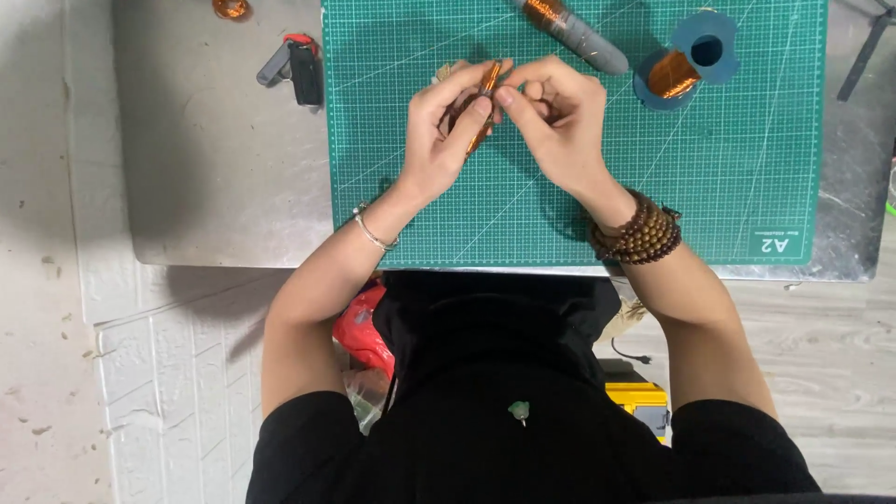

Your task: Winding thin copper wire onto the poles of a small electric motor armature by hand.

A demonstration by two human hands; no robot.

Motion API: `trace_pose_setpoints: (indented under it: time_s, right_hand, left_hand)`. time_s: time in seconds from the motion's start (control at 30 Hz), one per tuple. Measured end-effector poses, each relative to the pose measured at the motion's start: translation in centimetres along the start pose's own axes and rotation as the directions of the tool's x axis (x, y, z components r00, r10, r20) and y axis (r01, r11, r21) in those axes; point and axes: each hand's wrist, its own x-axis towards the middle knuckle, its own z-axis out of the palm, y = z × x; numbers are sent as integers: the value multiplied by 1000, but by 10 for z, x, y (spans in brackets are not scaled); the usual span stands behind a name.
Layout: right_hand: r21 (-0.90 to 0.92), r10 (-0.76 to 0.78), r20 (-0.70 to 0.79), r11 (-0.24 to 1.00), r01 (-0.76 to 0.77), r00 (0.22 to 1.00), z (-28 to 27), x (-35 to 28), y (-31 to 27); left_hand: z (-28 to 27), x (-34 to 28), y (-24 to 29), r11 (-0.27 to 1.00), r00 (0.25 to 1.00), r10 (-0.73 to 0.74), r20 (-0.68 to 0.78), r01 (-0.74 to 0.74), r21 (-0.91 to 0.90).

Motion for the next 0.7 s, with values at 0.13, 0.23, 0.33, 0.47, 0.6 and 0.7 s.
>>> trace_pose_setpoints:
  time_s: [0.13,0.23,0.33,0.47,0.6,0.7]
  right_hand:
    - [22,-9,-4,1000,10,1000,0,-2,2]
    - [-2,28,-26,1000,-28,999,-1,-4,4]
    - [6,40,-36,999,-40,999,-2,-5,5]
    - [10,80,-62,997,-79,995,-3,-6,10]
    - [29,85,-73,996,-83,994,-5,-6,14]
    - [28,67,-74,997,-65,995,-4,-6,15]
  left_hand:
    - [-1,-1,-1,999,1000,18,-2,-18,33]
    - [-1,-2,-2,998,999,32,-5,-32,58]
    - [1,-2,2,998,999,23,-34,-21,63]
    - [4,0,9,996,998,36,-47,-32,79]
    - [5,-1,8,974,991,100,-92,-78,215]
    - [6,0,11,971,990,106,-98,-81,227]
